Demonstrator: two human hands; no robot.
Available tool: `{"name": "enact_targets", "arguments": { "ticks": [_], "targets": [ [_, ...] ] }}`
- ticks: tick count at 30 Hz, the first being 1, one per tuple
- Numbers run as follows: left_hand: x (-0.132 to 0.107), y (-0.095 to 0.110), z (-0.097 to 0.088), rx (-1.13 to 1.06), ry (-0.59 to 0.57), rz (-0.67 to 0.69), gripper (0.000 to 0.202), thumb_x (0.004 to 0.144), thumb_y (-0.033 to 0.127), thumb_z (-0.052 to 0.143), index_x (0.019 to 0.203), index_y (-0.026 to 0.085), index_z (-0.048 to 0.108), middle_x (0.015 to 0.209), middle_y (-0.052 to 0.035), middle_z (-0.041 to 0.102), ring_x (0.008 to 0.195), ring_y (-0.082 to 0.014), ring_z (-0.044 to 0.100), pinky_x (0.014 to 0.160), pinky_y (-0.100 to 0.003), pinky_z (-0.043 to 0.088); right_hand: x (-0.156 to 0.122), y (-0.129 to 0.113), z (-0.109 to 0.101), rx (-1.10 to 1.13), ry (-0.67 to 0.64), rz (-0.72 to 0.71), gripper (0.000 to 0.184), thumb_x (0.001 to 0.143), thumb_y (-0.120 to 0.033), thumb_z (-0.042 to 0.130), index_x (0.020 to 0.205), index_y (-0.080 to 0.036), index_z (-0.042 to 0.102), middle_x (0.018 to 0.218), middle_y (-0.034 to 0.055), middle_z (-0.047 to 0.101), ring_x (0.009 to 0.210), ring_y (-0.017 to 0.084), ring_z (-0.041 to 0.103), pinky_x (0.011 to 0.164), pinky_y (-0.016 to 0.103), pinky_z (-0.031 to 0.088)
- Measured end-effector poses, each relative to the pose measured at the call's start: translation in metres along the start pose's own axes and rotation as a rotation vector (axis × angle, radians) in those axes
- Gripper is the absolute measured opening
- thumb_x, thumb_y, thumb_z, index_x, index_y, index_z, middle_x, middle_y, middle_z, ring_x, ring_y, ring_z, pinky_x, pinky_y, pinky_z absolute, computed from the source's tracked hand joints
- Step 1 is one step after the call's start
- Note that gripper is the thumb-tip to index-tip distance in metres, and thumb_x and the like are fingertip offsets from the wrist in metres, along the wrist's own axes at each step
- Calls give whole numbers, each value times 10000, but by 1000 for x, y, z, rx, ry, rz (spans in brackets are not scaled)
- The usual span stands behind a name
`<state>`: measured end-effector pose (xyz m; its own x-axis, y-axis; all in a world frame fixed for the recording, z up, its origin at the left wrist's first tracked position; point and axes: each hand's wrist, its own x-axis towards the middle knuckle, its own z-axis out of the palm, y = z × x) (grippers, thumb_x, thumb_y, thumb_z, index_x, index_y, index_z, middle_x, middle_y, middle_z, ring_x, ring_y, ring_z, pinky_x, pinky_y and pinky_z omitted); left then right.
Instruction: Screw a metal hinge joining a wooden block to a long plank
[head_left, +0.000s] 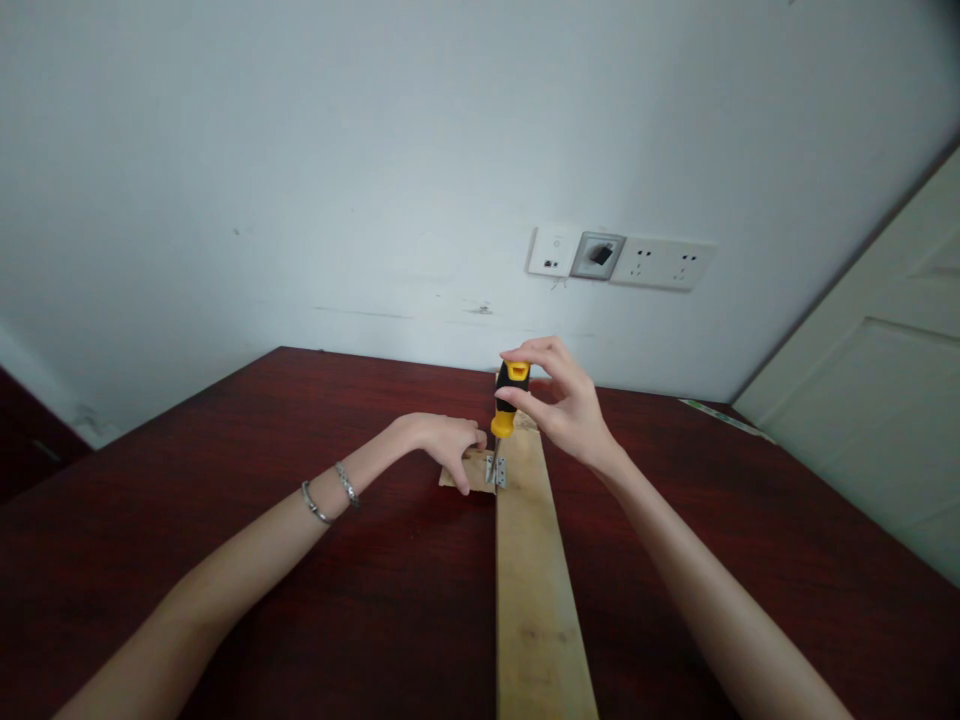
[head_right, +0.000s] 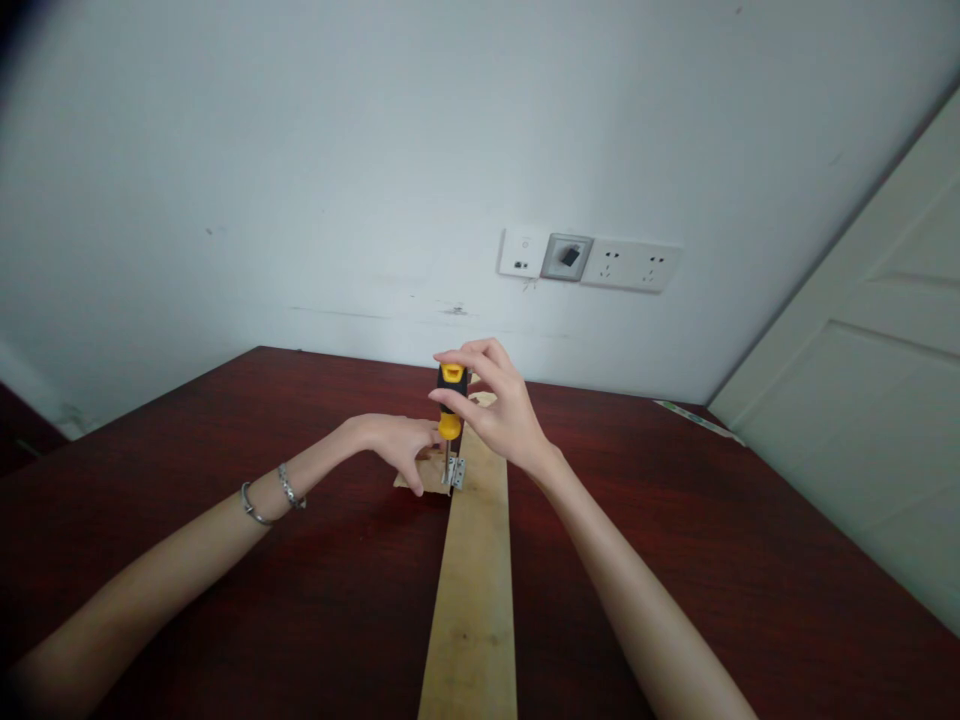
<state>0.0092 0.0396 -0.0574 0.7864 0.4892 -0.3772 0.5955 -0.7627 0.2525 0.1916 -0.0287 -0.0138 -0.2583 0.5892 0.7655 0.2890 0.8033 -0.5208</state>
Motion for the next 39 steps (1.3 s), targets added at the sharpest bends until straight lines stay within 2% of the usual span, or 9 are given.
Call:
{"name": "enact_targets", "arguments": {
  "ticks": [2, 8, 15, 21, 25, 27, 30, 32, 39],
  "targets": [
    [0, 0, 0, 15, 14, -3, 683, 577, 534, 751, 1135, 182, 574, 1060, -71, 618, 868, -238, 595, 711, -302, 464, 0, -1, 0, -21, 15, 18, 375, 740, -361, 732, 1102, -321, 643, 1052, 40, 496, 977, 189, 545, 686, 305, 589],
    [0, -1, 2, 6, 40, 2, 718, 557, 534, 760, 1158, 193, 566, 1061, -62, 620, 902, -238, 593, 754, -297, 457, 0, -5, -4, -1, -80, -52, 340, 907, -243, 504, 1224, -333, 585, 1239, 53, 542, 1157, 209, 515, 821, 352, 559],
    [1, -1, 2, 6, 20, 5, 671, 575, 524, 748, 1129, 183, 586, 1016, -54, 640, 868, -227, 594, 728, -290, 456, 1, -4, -2, -25, -2, -19, 350, 750, -342, 725, 1076, -271, 617, 1112, 57, 535, 999, 198, 565, 710, 314, 575],
    [2, -3, 3, 17, 40, 12, 712, 568, 509, 767, 1164, 177, 563, 1042, -60, 631, 854, -221, 585, 706, -286, 452, 1, -4, -4, 22, -140, -54, 348, 880, -231, 545, 1222, -297, 564, 1226, 66, 562, 1118, 215, 538, 854, 388, 540],
    [1, -2, 3, 14, 22, 14, 647, 592, 503, 752, 1125, 177, 584, 1003, -54, 638, 826, -215, 586, 683, -280, 443, 0, -2, 1, -45, -72, -25, 364, 792, -296, 682, 1147, -290, 601, 1108, 74, 523, 1047, 228, 525, 792, 391, 559],
    [1, -1, 2, 13, 13, 12, 626, 598, 505, 745, 1111, 180, 591, 987, -51, 641, 817, -214, 587, 681, -282, 440, 0, -2, 1, -66, -84, -21, 433, 775, -293, 696, 1191, -297, 574, 1167, 84, 472, 1067, 235, 506, 767, 380, 565],
    [0, 0, 1, 31, 21, 3, 653, 586, 525, 748, 1110, 172, 585, 982, -56, 638, 812, -217, 587, 670, -285, 441, -1, -5, -2, -45, -176, -43, 503, 851, -212, 566, 1331, -317, 457, 1321, 92, 410, 1132, 231, 492, 791, 372, 556],
    [0, 0, 1, 41, 22, -12, 672, 576, 539, 751, 1107, 167, 579, 975, -59, 636, 805, -217, 586, 657, -283, 443, 0, -5, -3, -41, -202, -57, 508, 882, -178, 500, 1363, -317, 419, 1316, 89, 448, 1126, 221, 503, 790, 364, 554],
    [1, -1, 2, 7, 15, 7, 674, 587, 521, 742, 1147, 180, 583, 987, -52, 640, 868, -233, 592, 752, -311, 459, 0, -4, -2, -118, -104, -77, 479, 803, -302, 667, 1255, -268, 515, 1186, 91, 518, 1032, 222, 534, 738, 351, 566]
  ]
}}
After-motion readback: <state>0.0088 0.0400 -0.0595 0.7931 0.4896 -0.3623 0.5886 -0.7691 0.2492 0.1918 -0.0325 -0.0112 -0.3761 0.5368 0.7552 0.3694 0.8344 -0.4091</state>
